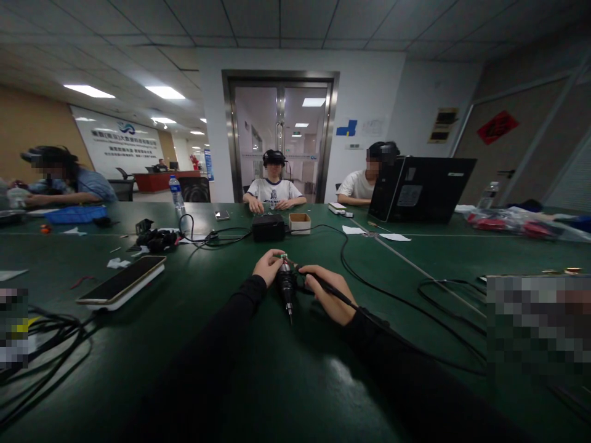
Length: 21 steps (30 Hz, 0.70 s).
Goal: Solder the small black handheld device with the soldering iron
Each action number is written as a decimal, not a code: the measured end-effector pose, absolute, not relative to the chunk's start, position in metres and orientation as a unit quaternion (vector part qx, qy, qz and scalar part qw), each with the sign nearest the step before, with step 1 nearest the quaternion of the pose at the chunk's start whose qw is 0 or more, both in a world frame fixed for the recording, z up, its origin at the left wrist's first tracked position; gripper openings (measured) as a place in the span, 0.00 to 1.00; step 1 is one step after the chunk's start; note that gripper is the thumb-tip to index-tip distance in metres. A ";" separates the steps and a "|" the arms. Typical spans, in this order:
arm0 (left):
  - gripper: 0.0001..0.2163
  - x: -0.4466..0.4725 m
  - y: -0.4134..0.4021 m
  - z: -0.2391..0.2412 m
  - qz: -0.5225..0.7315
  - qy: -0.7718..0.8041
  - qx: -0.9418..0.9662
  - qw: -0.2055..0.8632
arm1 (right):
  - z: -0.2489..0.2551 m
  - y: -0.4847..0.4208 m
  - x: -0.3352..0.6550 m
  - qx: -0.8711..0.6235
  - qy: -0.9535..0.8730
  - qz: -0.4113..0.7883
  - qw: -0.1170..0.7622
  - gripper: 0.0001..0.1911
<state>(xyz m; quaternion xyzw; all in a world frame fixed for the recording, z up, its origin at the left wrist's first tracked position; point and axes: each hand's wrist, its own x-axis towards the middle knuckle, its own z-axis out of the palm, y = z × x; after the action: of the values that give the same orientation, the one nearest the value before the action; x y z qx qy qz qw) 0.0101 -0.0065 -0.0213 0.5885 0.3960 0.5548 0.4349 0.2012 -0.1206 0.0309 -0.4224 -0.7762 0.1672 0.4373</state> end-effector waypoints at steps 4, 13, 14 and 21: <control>0.09 0.011 -0.008 -0.020 0.554 0.401 0.586 0.435 | 0.032 -0.121 0.202 -0.425 -0.776 0.172 0.432 0.14; 0.10 0.010 -0.010 -0.015 0.546 0.430 0.583 0.421 | 0.031 -0.119 0.204 -0.433 -0.772 0.154 0.440 0.14; 0.11 0.010 -0.010 -0.016 0.545 0.432 0.584 0.418 | 0.032 -0.119 0.204 -0.434 -0.773 0.152 0.437 0.14; 0.12 0.009 -0.005 -0.022 0.550 0.415 0.588 0.423 | 0.033 -0.120 0.204 -0.435 -0.774 0.149 0.435 0.14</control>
<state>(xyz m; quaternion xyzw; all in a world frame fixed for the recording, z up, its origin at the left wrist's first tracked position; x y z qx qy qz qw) 0.0092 -0.0048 -0.0218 0.5880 0.4147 0.5505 0.4234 0.2039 -0.1198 0.0327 -0.4348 -0.7742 0.1495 0.4349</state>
